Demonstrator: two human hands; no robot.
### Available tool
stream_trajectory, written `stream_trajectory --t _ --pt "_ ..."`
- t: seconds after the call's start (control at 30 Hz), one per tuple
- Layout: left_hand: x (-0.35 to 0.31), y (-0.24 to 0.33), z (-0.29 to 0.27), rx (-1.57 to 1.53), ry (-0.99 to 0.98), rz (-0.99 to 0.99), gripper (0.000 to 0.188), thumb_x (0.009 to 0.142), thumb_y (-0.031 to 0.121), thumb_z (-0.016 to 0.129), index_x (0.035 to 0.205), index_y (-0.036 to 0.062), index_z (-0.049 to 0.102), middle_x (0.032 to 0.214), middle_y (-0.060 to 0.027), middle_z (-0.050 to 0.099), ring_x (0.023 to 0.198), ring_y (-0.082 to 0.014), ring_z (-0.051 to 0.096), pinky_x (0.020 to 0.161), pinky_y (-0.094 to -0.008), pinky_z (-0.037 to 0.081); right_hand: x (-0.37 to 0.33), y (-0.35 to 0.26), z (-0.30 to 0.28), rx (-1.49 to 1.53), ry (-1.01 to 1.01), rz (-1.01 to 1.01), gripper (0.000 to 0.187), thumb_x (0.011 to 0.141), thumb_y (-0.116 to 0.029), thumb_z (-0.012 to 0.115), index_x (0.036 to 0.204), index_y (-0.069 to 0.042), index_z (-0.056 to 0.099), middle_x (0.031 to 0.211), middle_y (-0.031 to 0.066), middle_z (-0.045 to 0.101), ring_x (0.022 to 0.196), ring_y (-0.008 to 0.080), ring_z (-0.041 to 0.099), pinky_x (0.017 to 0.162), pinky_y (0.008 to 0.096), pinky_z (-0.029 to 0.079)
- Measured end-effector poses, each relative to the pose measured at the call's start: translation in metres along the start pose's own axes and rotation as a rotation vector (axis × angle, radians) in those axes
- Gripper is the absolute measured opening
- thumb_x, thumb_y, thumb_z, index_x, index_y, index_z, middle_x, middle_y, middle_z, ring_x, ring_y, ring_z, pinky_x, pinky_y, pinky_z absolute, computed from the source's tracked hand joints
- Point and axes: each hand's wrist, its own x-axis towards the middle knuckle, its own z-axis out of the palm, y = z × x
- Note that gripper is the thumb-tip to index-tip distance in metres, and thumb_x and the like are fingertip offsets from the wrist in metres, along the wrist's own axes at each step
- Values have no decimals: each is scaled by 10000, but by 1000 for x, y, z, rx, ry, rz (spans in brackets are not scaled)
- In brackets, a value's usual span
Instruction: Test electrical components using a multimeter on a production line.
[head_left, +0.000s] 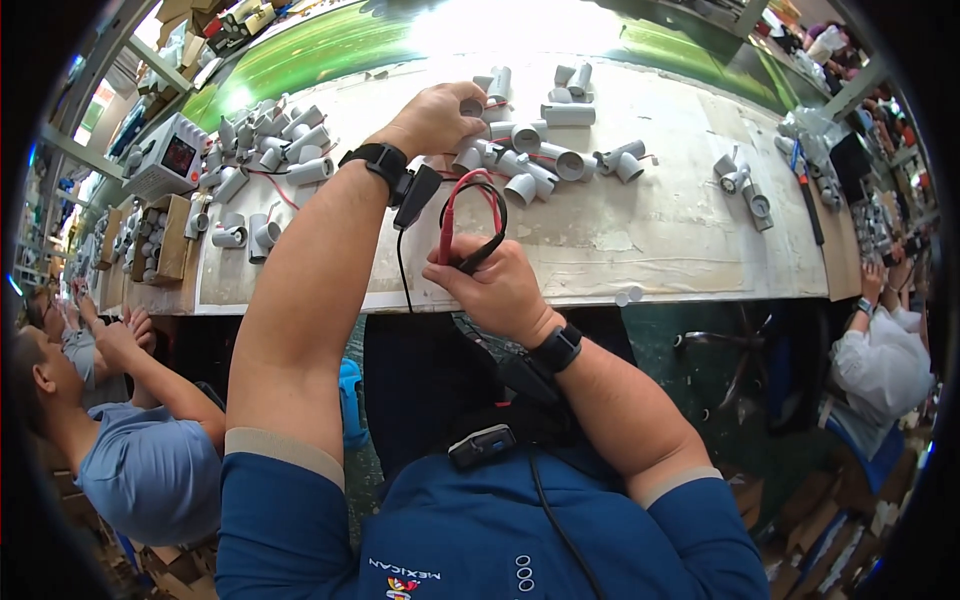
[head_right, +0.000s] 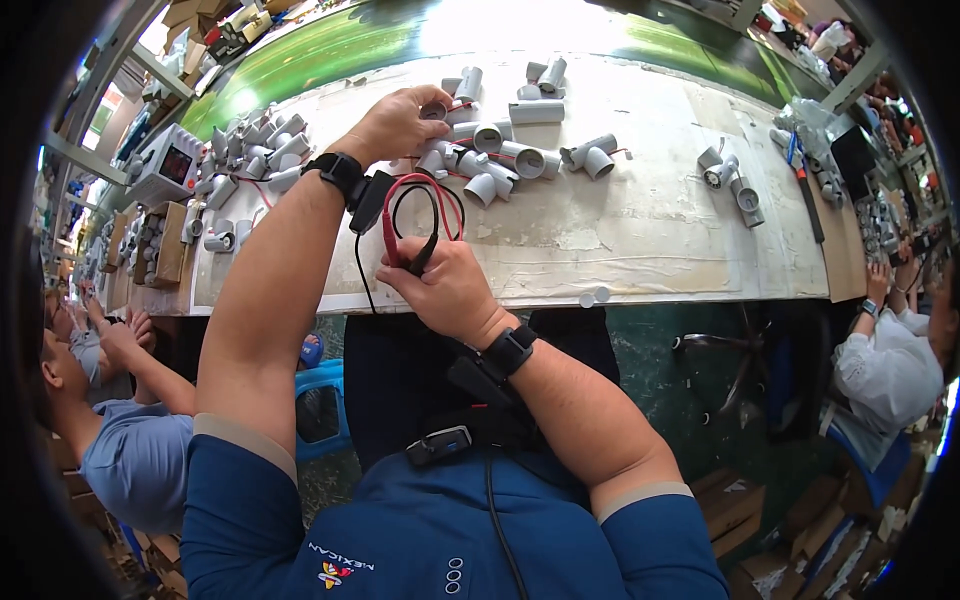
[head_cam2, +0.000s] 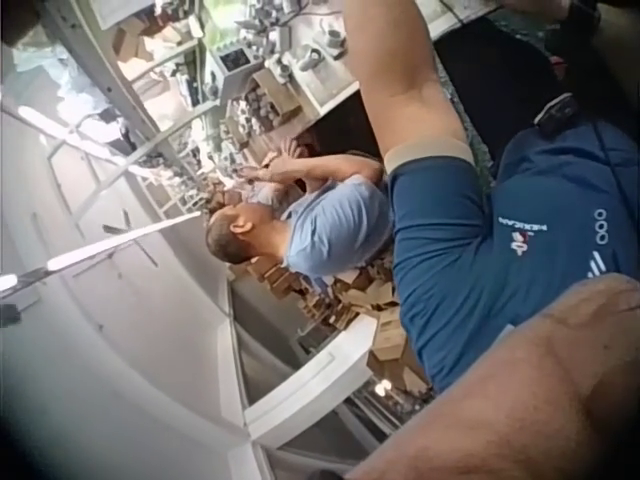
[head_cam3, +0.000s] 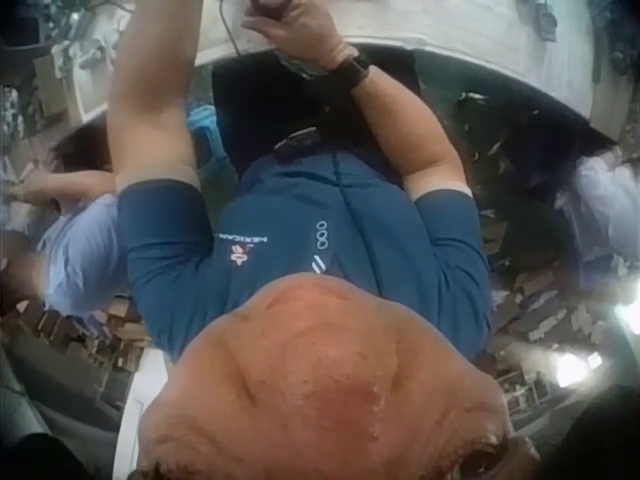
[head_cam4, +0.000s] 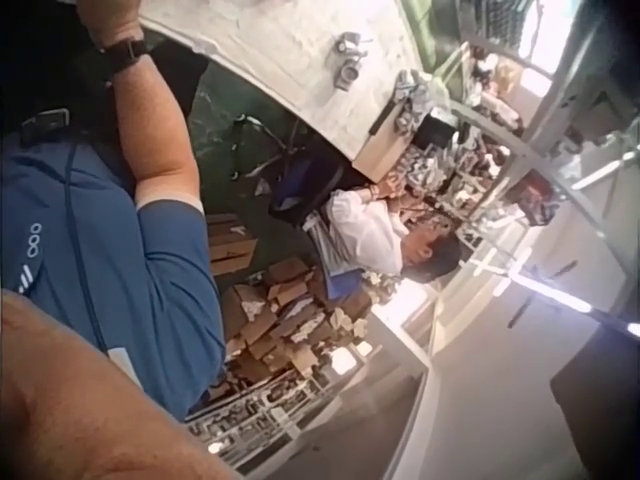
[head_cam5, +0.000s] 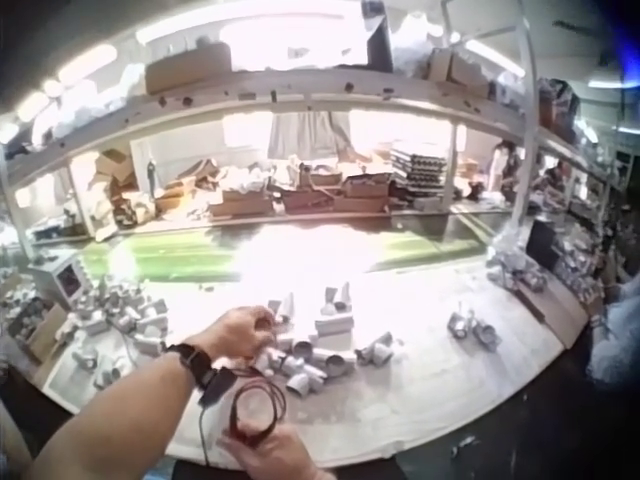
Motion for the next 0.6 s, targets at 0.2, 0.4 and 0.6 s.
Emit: stream_trajectory --t 0.2,0.4,0.6 --pt "-24 -24 -23 -81 184 -52 328 985 240 721 1220 14 682 1021 -77 729 908 -164 679 799 -300 558 -3 -4 1 14 -7 42 116 908 -85 785 967 4 739 752 47 715 682 92 636 632 275 511" --pt "-135 6 -53 -953 167 -365 346 1034 282 654 1192 -26 661 951 -114 723 790 -195 737 619 -292 597 -7 2 -1 80 41 120 106 930 -86 773 992 -6 741 778 16 709 688 77 637 614 245 523" --pt "-276 42 13 -1578 204 -639 389 1055 280 602 1180 -84 661 915 -156 741 679 -235 748 509 -285 617 3 2 2 199 52 242 122 944 -97 763 1014 0 734 832 36 721 692 86 642 604 240 532"
